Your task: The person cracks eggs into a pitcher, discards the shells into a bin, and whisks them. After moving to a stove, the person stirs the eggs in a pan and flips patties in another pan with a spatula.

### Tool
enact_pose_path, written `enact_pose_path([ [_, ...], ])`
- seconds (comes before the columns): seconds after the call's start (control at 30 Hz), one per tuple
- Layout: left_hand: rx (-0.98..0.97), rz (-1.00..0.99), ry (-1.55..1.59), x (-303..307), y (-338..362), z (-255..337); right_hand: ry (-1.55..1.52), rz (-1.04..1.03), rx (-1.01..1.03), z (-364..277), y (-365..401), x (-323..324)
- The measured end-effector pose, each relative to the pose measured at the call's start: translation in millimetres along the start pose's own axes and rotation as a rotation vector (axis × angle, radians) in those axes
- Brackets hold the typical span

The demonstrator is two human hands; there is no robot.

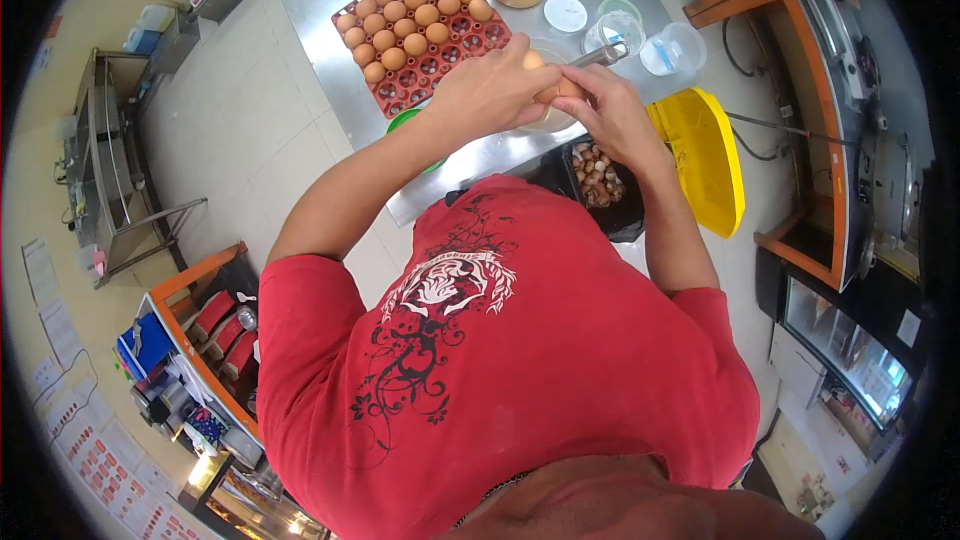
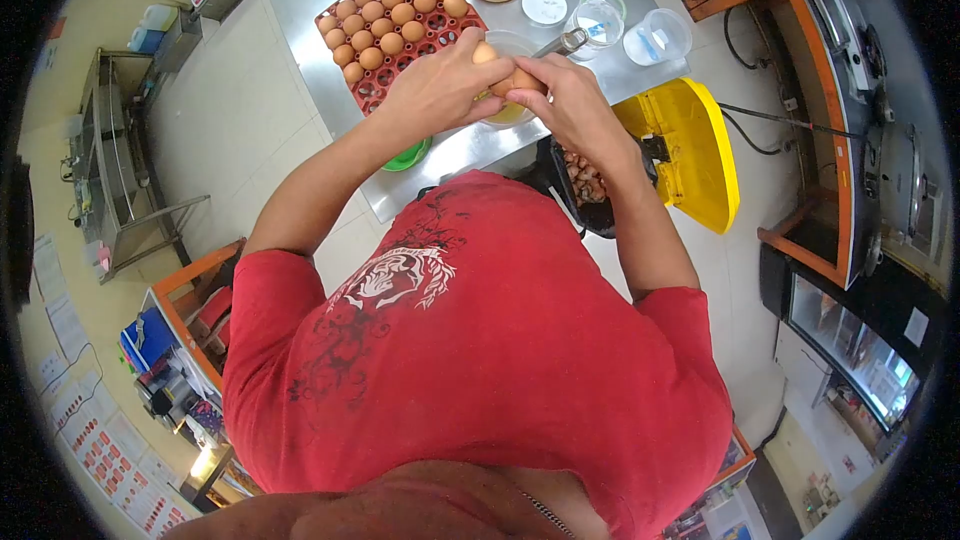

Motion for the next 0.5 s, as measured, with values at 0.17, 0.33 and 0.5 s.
enact_pose_path([
  [0.17, -0.014, 0.129, 0.006, 10, -5, 5, -0.249, 0.111, -0.058, 12, 0, -8],
  [0.33, 0.05, 0.027, 0.116, 16, 0, 8, -0.405, 0.048, -0.21, 19, 19, -1],
  [0.5, 0.034, 0.411, 0.392, 17, 16, -21, 0.143, -0.092, -0.219, 46, 71, 22],
])
Point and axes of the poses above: each hand's wrist, its own y-axis away from the middle knuckle, its own x-axis out of the back of the hand, z = x × y, the point moved 7 cm from there along -y, towards the middle knuckle, and after that the axes turned 6 degrees about -y, right-handed, at the moved point
